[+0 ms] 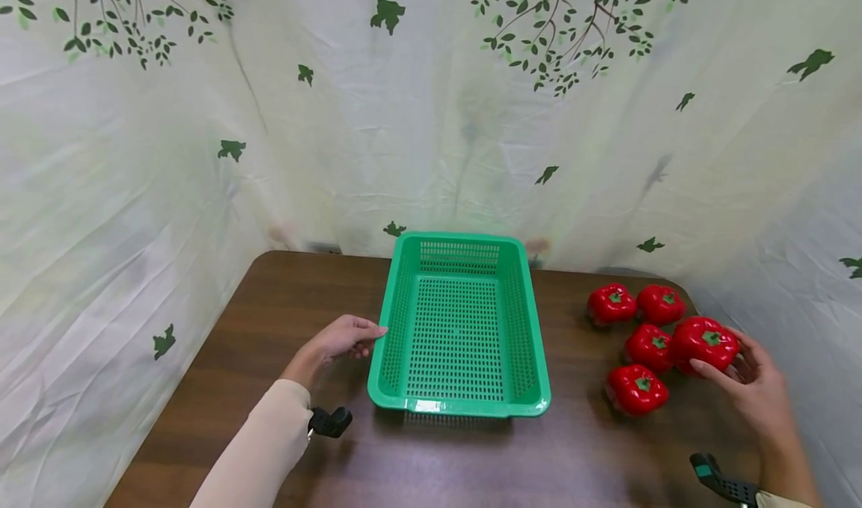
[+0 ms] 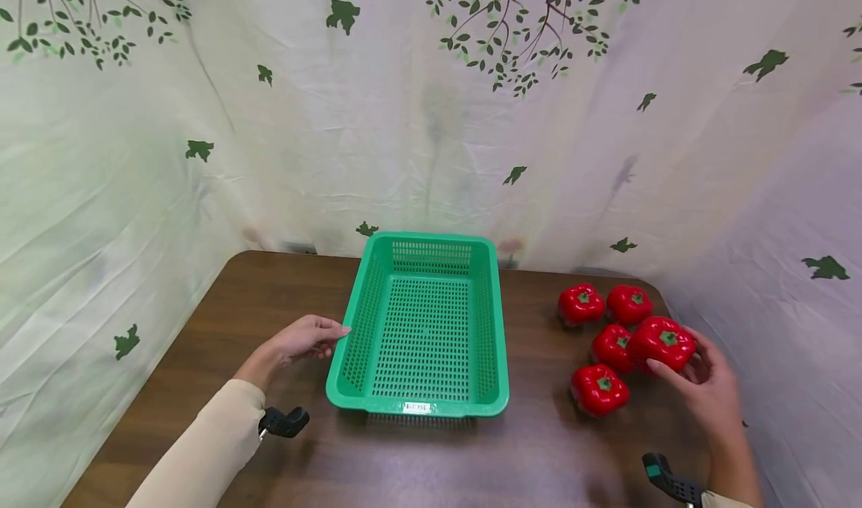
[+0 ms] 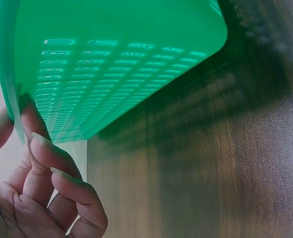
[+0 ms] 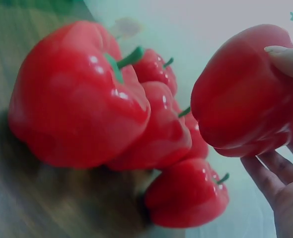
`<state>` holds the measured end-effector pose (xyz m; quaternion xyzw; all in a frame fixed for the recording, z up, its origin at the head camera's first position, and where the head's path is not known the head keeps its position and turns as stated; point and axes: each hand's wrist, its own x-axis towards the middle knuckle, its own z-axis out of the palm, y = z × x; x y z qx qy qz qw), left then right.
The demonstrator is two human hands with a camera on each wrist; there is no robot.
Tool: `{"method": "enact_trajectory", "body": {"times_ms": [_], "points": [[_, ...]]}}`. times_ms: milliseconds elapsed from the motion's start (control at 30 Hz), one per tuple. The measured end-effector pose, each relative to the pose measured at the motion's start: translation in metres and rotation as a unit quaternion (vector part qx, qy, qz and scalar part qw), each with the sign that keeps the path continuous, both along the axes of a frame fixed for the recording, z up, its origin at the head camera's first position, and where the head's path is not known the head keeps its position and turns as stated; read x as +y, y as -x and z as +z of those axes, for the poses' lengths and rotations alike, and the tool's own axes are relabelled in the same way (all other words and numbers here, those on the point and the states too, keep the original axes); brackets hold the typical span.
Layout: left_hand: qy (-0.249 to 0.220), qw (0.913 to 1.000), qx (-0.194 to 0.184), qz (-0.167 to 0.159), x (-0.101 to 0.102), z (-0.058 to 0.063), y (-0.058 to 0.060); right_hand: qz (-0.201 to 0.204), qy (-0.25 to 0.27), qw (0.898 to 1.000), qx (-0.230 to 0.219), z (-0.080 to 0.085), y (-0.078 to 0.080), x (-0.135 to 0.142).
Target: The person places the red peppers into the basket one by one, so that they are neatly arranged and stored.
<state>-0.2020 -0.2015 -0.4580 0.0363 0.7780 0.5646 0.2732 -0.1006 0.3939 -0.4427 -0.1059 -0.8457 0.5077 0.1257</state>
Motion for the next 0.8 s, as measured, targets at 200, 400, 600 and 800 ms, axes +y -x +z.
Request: {"method": "enact_trajectory", "body": {"times_ms": [200,400,600,800], "points": [[-0.010,0.9999,-0.004,0.004,0.000,-0.002,0.000,0.007,-0.036,0.999,-0.014,0.003,0.006,-0.011],[-0.015,0.9999,-0.006,0.006,-0.001,-0.001,0.000,0.021,-0.050,0.998,-0.025,0.005,0.016,-0.020],[-0.014,0.9998,-0.009,0.007,-0.001,0.000,0.000,0.036,-0.049,0.998,-0.019,0.008,0.028,-0.035],[-0.008,0.9999,-0.010,0.004,0.000,-0.001,-0.001,0.068,-0.026,0.997,-0.003,0.008,0.038,-0.043]]}}
